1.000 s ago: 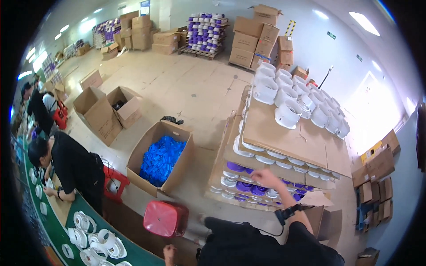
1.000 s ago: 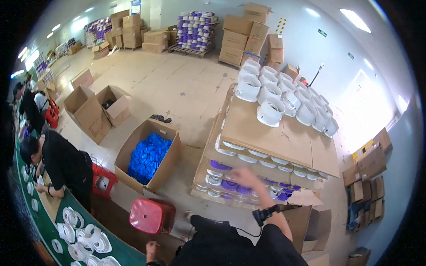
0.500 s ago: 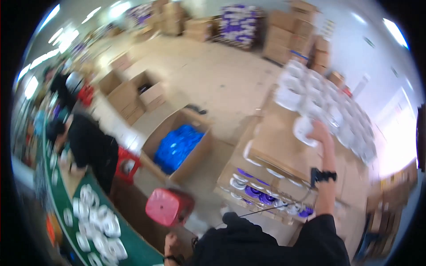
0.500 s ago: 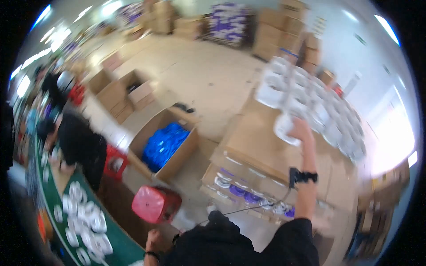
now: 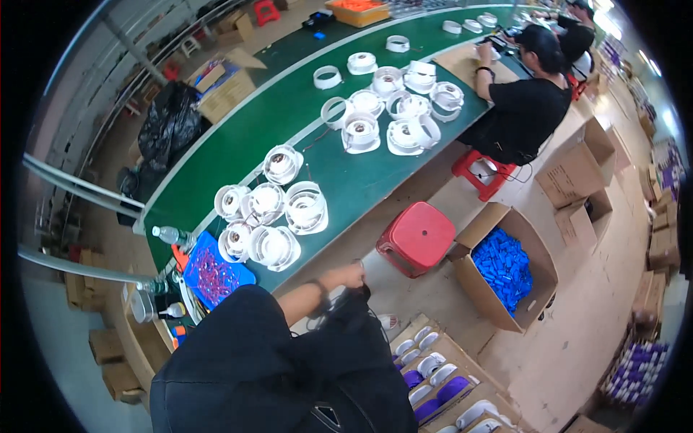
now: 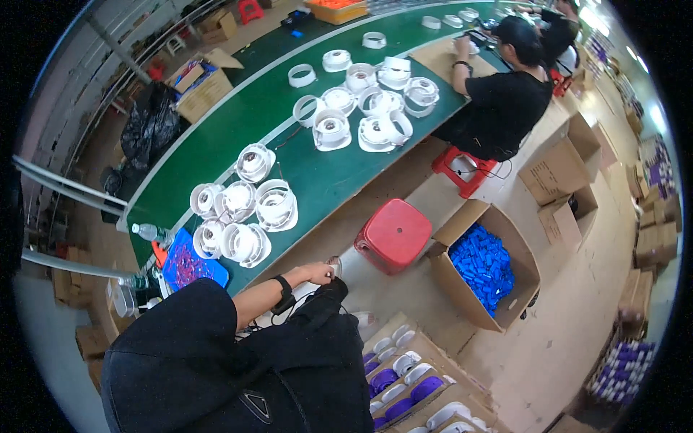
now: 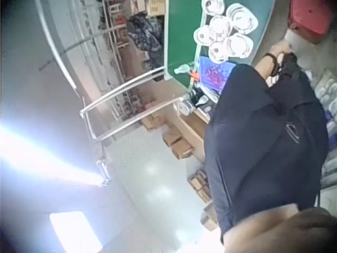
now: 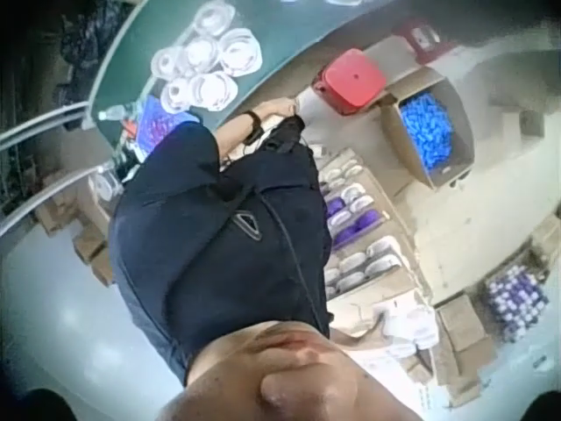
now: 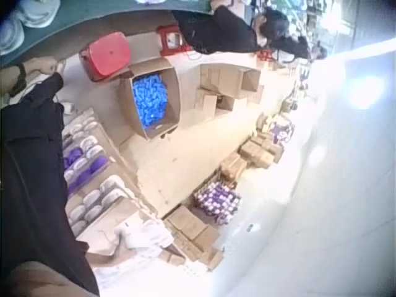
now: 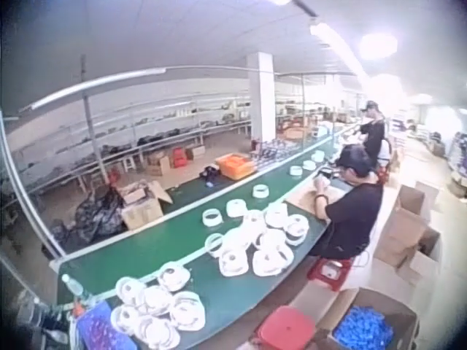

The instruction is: Assembling white plastic circular housings and related components on a factory production line.

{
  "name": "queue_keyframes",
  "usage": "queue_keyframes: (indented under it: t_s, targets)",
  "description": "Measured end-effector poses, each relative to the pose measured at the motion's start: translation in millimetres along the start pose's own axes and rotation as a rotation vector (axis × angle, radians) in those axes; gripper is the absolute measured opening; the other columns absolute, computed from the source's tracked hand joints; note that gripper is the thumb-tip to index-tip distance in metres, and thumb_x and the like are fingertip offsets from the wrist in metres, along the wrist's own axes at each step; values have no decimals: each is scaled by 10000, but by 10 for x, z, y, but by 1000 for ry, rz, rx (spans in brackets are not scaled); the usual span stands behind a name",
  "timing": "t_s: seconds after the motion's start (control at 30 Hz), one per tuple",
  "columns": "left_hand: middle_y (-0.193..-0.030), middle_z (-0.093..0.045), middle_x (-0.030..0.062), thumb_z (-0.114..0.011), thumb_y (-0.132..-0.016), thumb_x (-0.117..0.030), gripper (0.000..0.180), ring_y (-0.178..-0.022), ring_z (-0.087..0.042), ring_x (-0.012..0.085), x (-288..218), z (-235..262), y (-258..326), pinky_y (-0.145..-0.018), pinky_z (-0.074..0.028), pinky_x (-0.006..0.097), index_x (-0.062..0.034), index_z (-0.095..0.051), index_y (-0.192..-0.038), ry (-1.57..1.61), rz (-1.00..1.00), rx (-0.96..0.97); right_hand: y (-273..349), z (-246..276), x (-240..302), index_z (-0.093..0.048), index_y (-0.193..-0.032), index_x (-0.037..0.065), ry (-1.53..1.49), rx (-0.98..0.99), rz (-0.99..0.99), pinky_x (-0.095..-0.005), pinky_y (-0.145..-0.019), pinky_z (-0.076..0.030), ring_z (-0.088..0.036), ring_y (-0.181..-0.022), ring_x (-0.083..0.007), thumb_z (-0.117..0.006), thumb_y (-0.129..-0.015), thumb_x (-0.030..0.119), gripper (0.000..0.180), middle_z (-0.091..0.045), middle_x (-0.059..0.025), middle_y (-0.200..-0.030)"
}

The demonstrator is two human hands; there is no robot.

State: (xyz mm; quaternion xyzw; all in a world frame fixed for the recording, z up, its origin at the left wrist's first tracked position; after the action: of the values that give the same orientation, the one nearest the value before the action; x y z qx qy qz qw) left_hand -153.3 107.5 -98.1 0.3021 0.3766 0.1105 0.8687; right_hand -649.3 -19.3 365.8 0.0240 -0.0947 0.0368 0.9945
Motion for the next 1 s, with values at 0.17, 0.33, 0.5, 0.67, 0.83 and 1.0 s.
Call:
queue_keyframes:
  t_s: [0.17,0.33,0.5,0.67,0.83,1.0]
  targets:
    - [-907,-696,168,-605,-757,-148,239,-870,-671,329,390,224,364,-770,-531,449,-85,-701,-967,276,81,-157,255,137,996,-703,-1039,-42,-34,-34,-13,-384,-841,-524,-683,-886,-284,-661,-918,195,270,-720,-188,-1009]
    - [-921,-705,159,-594,-795,-174,272,-886,-677,322,738,348,677,-786,-528,431,-77,-689,-1032,414,83,-343,-700,-1981,2810,-678,-968,-63,-254,450,601,-442,-769,-523,-688,-842,-364,-799,-725,174,361,-700,-228,-893]
    - [-895,-717,129,-582,-831,-175,285,-845,-689,294,1070,395,1049,-759,-532,393,-65,-663,-1082,575,169,-378,-976,-3609,4566,-665,-733,12,115,398,1107,-492,-666,-526,-660,-711,-395,-770,-735,306,312,-661,-213,-768]
    - [-933,-713,150,-560,-826,-171,261,-876,-684,323,1135,448,1650,-765,-534,421,-88,-681,-1043,734,214,-489,-1140,-4383,5541,-656,-755,28,121,322,1193,-502,-673,-532,-663,-738,-402,-724,-777,244,227,-669,-221,-811]
    - [-992,-715,119,-590,-852,-181,287,-946,-678,288,1319,-11,1688,-806,-522,398,-90,-656,-1116,865,297,-466,-1513,-4457,5715,-667,-914,4,-37,323,1252,-512,-743,-508,-641,-808,-454,-695,-833,210,223,-657,-259,-826]
    - [-1000,-706,130,-593,-844,-225,311,-958,-664,321,1338,-439,1763,-807,-514,431,-122,-662,-1130,849,526,-446,-1536,-3837,5886,-647,-910,-54,-35,780,1253,-428,-651,-504,-670,-711,-323,-703,-867,215,278,-668,-182,-730]
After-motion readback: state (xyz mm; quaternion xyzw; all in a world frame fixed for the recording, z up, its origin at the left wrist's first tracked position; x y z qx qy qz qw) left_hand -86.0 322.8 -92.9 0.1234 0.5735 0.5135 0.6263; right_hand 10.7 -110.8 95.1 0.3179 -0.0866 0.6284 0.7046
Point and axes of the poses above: each hand's wrist, its own y-axis away from the middle knuckle, its own z-axis out of the back of the hand, x = y × z, the point moved 7 cm from there along -y, towards the middle knuckle
